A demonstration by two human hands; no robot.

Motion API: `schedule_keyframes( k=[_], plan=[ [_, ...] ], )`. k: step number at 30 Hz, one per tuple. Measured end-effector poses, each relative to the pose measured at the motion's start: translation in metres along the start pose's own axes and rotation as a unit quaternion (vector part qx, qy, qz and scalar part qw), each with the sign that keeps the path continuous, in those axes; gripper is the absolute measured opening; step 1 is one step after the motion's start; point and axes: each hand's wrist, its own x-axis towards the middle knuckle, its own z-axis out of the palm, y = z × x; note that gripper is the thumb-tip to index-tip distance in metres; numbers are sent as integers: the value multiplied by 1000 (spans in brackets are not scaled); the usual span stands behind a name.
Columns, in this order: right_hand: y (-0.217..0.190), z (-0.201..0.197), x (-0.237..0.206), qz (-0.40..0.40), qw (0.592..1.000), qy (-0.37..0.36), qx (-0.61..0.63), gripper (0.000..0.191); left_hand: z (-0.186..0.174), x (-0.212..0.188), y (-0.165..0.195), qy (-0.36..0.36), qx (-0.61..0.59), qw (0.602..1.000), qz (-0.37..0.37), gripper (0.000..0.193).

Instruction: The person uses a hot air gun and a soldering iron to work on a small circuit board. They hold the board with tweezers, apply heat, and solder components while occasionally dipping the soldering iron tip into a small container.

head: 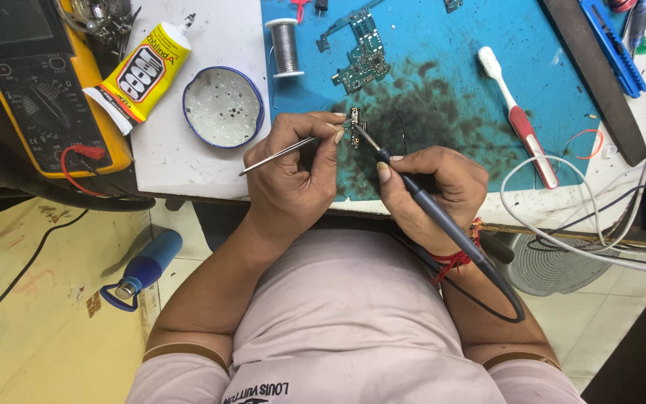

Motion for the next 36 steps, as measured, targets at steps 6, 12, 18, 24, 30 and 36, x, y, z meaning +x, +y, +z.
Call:
schedule_keyframes(
  k=[6, 12, 18, 24, 30, 36],
  plan=[
    [0, -1, 0, 9, 1000, 1, 2, 11, 1, 0, 2, 3, 0, 1000, -2, 14],
    [0, 0, 0, 9, 1000, 1, -3, 10, 0, 0, 1, 2, 3, 1000, 0, 14],
    [-1, 0, 2, -1, 1000, -3, -18, 11, 2, 0, 1, 9, -2, 1000, -7, 14],
    [-2, 0, 2, 9, 1000, -4, -15, 11, 0, 0, 2, 6, -6, 1000, 2, 14],
    [-2, -1, 2, 13, 1000, -7, -10, 10, 0, 0, 1, 2, 13, 1000, 6, 14],
    [-1, 0, 2, -2, 1000, -5, -11, 11, 0, 1, 0, -3, 2, 1000, -7, 14]
  ],
)
